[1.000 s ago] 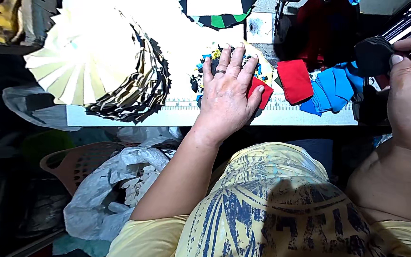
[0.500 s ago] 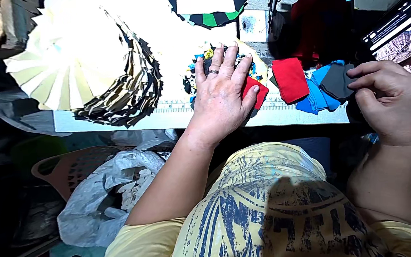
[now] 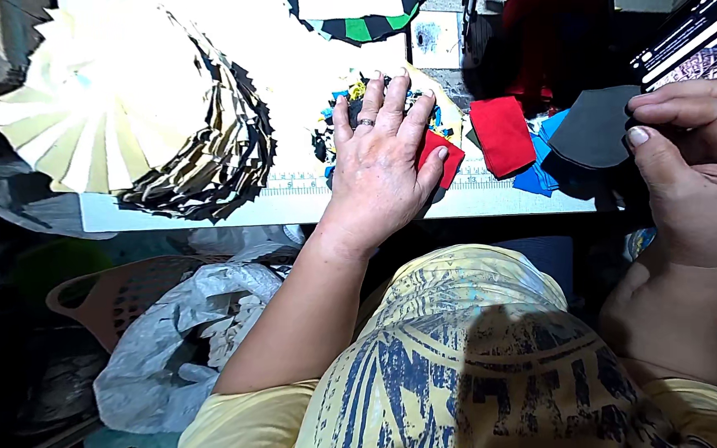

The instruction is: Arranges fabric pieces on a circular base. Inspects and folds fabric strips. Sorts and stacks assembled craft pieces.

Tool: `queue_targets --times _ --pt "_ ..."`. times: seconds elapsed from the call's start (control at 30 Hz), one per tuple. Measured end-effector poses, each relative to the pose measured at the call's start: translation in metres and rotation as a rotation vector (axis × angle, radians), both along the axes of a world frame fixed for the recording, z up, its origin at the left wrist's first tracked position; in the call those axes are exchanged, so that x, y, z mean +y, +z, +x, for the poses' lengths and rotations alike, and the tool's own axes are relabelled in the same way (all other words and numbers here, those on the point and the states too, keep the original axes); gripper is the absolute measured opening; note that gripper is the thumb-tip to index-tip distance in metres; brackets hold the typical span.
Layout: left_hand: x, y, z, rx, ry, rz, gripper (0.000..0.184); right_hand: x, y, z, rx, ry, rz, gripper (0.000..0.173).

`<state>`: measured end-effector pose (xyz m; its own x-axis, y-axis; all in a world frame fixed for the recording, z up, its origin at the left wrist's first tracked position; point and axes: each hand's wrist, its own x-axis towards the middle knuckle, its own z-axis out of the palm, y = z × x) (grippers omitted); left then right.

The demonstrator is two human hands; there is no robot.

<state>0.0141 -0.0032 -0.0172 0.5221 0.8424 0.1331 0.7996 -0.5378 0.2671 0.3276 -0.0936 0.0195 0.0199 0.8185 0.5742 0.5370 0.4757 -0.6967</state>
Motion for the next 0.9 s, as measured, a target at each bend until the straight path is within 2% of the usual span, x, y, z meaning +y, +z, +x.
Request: queue_targets --times 0.1,0.17,0.33,0.5,0.9 --pt "0.000 0.000 0.000 0.004 0.002 0.000 0.064 -0.002 -0.007 0.008 -0.304 -0.128 -0.165 0.018" --pt "0.000 0.001 0.000 0.003 0.003 0.000 0.064 -0.005 -0.010 0.009 -0.412 -0.168 -0.209 0.018" --pt "0.000 0.000 0.000 -0.007 0.001 0.000 0.063 -0.012 0.000 0.005 -0.434 -0.138 -0.119 0.017" --pt "0.000 0.001 -0.001 -0.006 0.000 -0.007 0.064 -0.013 -0.002 0.004 -0.475 0.002 -0.200 0.020" --pt "0.000 0.000 0.000 0.005 0.002 0.002 0.065 -0.010 -0.008 0.010 -0.459 0.000 -0.158 0.015"
